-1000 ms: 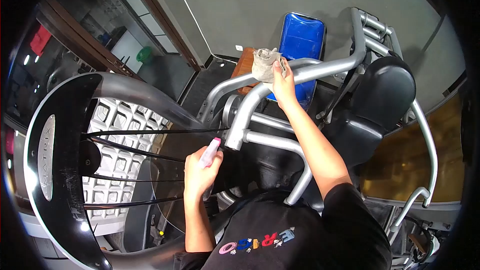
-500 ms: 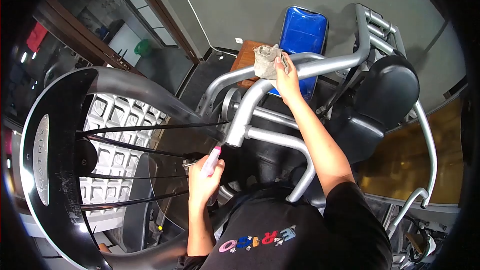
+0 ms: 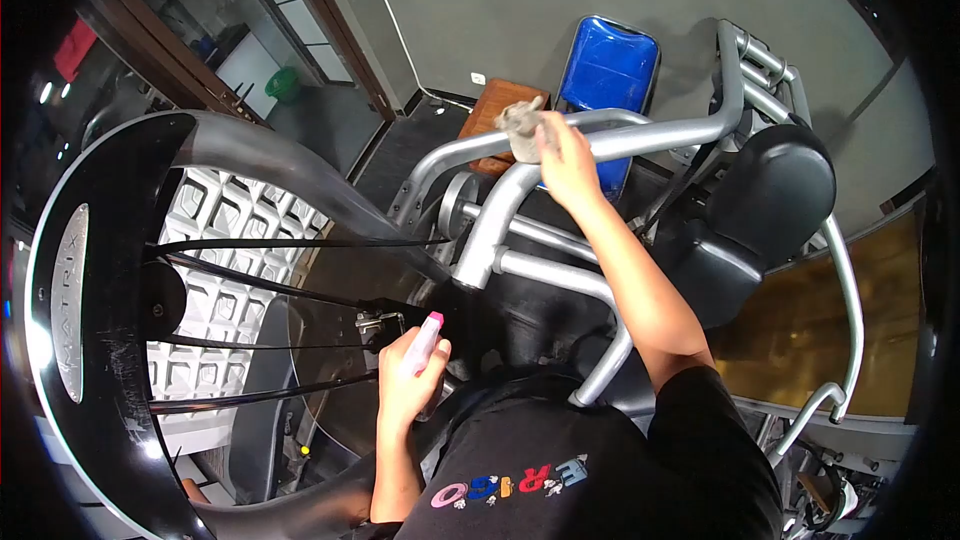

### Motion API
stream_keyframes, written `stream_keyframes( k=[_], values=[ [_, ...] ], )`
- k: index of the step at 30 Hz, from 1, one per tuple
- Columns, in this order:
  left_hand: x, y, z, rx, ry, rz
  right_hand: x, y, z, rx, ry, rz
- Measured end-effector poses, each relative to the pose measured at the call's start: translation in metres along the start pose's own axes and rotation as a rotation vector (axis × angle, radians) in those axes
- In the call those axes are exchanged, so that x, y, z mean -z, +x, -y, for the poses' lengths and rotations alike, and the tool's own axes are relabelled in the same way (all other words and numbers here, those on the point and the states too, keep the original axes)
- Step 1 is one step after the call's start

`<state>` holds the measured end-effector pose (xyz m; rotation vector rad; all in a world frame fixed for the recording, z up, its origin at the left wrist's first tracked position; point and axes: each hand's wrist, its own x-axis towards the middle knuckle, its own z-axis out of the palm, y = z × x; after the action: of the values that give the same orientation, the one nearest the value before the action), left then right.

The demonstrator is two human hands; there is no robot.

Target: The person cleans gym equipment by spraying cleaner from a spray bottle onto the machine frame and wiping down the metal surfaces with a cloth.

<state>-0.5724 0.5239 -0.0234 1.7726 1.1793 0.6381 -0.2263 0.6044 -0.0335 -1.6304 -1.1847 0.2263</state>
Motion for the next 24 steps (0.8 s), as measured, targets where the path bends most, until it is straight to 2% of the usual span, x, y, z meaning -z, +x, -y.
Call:
stream_keyframes(
  k=[1,2,3,4,7,8,9,10,11,13,15,17,18,20,21,22,23,24],
  values=[
    [0.000,0.002,0.000,-0.030,0.014,-0.006,-0.003,0.000,0.000,0.106,-0.184,0.055],
    [0.000,0.003,-0.001,-0.061,0.027,-0.014,-0.013,-0.007,0.003,0.091,-0.204,0.104],
    [0.000,0.004,-0.002,-0.066,0.020,-0.014,-0.026,-0.015,-0.007,0.231,-0.314,0.095],
    [-0.001,0.005,-0.003,-0.071,0.011,-0.015,-0.017,-0.020,0.022,0.222,-0.465,0.365],
    [-0.005,0.006,0.003,-0.073,-0.026,-0.008,-0.029,-0.044,0.028,0.350,-0.274,0.527],
    [-0.005,0.006,0.006,-0.059,-0.044,0.001,-0.027,-0.042,0.023,0.351,-0.279,0.523],
    [-0.006,0.007,0.005,-0.062,-0.047,0.002,-0.022,-0.039,0.022,0.316,-0.185,0.643],
    [-0.007,0.006,0.004,-0.064,-0.056,0.010,-0.016,-0.036,0.021,0.280,-0.086,0.764],
    [-0.007,0.006,0.003,-0.065,-0.063,0.018,-0.006,-0.033,0.019,-0.022,0.212,0.820],
    [-0.005,0.003,0.002,-0.072,-0.037,0.024,0.008,-0.012,-0.008,-0.157,0.308,0.633],
    [-0.003,0.002,0.001,-0.078,-0.010,0.026,0.034,0.013,-0.002,-0.048,0.033,0.359],
    [-0.003,0.002,0.000,-0.071,-0.022,0.047,0.043,0.027,0.003,-0.139,0.043,0.044],
    [-0.002,0.001,-0.004,-0.065,-0.022,0.045,0.037,0.025,0.001,-0.141,0.044,0.050],
    [-0.002,0.000,-0.012,-0.113,-0.010,0.115,0.010,0.019,-0.010,-0.057,-0.322,0.090],
    [-0.005,0.000,-0.012,-0.111,-0.011,0.116,-0.008,0.002,-0.013,0.323,-0.549,0.221],
    [-0.008,-0.002,-0.011,-0.082,-0.099,0.141,-0.026,-0.022,0.000,0.562,-0.372,0.183],
    [-0.009,-0.003,-0.011,-0.053,-0.189,0.166,-0.054,-0.037,-0.008,0.407,-0.290,0.438],
    [-0.010,-0.002,-0.012,-0.051,-0.192,0.164,-0.065,-0.058,0.012,0.347,0.228,0.732]
  ],
)
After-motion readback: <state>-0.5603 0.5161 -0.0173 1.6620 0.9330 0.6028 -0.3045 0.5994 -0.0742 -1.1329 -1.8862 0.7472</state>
